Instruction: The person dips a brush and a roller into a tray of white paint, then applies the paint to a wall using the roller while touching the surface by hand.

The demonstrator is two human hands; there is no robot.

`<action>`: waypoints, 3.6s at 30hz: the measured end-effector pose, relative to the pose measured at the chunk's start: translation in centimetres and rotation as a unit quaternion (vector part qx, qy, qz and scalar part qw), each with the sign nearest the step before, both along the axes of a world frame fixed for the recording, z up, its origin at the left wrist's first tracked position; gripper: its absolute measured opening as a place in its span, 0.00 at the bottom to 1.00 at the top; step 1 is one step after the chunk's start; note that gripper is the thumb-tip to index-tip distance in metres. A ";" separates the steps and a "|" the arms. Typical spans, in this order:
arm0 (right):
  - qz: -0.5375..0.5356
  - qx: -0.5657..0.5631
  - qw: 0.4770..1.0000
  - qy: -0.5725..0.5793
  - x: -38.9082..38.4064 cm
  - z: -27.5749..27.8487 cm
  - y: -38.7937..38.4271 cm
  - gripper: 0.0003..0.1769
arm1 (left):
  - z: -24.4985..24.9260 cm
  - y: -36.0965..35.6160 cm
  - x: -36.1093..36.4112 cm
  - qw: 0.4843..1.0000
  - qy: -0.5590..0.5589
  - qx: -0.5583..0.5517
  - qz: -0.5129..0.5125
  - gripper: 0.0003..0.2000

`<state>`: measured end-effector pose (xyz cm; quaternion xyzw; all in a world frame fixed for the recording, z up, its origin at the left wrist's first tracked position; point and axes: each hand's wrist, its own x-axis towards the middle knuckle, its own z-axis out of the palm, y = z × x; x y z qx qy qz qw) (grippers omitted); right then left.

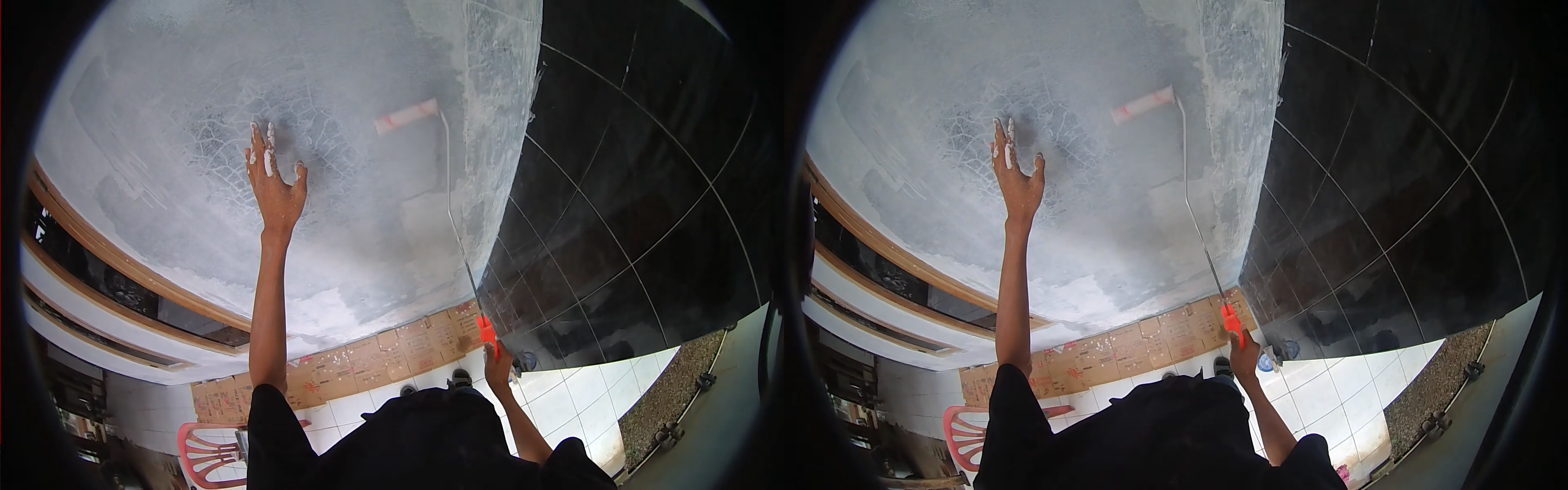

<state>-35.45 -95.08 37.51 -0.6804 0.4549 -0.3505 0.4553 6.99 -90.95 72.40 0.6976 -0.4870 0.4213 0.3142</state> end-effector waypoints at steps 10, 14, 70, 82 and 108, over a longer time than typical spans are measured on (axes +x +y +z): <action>-0.007 -0.042 0.993 -0.109 7.2 11.1 -4.7 0.17 | 0.2 -0.5 -0.8 1.000 -0.008 -0.011 -0.017 0.35; -0.020 -0.090 0.996 -0.007 2.3 -0.8 -3.8 0.19 | -0.5 -0.5 -0.3 1.000 -0.011 -0.005 -0.012 0.36; 0.059 -0.048 0.978 0.195 -10.6 -11.4 -3.0 0.22 | -10.0 -4.9 -5.6 0.999 0.011 0.017 0.043 0.37; 0.017 0.031 0.987 0.159 -13.9 -10.5 -3.6 0.18 | -14.7 -5.4 -8.0 0.993 0.086 0.066 0.043 0.38; 0.088 0.113 0.971 0.189 -10.8 -13.5 -4.4 0.22 | -16.7 -6.5 -5.5 0.978 0.067 0.152 0.123 0.43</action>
